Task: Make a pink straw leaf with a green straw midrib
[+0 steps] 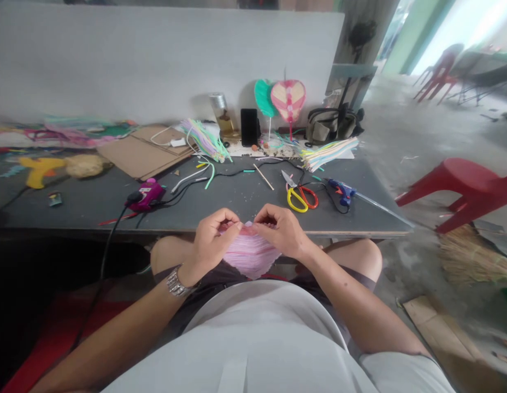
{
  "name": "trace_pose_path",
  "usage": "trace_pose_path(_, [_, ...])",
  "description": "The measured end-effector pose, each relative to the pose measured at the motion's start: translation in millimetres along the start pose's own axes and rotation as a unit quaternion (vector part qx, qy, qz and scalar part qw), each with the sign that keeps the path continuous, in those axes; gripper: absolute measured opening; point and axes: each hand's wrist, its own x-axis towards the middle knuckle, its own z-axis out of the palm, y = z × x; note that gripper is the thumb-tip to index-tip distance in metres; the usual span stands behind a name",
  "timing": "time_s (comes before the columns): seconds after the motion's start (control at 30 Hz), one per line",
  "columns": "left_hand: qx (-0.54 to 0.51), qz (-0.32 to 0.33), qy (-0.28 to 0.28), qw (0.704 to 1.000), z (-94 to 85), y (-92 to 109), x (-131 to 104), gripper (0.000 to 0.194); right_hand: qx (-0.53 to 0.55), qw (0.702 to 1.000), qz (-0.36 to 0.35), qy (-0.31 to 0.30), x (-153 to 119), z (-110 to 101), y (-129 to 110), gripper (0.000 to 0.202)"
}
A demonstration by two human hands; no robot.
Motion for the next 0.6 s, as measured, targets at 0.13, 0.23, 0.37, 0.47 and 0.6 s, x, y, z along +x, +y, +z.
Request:
trace_pose_path(0.13, [-0.001, 0.003, -0.002, 1.0, 0.0, 3.4, 0.5, 0.013, -0.018, 0.999, 0.016, -0.034, 4.9, -1.6, -9.9, 0.02])
trace_pose_path(0.23, [-0.003, 0.004, 0.002, 1.0, 0.1, 2.9, 0.2, 0.012, -0.022, 0.998, 0.034, -0.043, 7.7, -1.8, -14.4, 0.018])
trace_pose_path(0.37, [-0.006, 0.002, 0.0, 1.0, 0.0, 1.8, -0.1, 0.011, -0.023, 0.997, 0.05, -0.058, 10.4, -2.9, -17.1, 0.017])
trace_pose_path(0.47, [-0.012, 0.0, -0.004, 1.0, -0.1, 2.1, -0.2, 0.011, -0.011, 0.995, 0.066, -0.076, 12.4, -4.6, -18.1, 0.018])
trace_pose_path(0.6, [-0.016, 0.0, -0.007, 1.0, 0.9, 2.9, -0.6, 0.011, 0.001, 0.992, 0.074, -0.107, 14.8, -7.0, -18.8, 0.017])
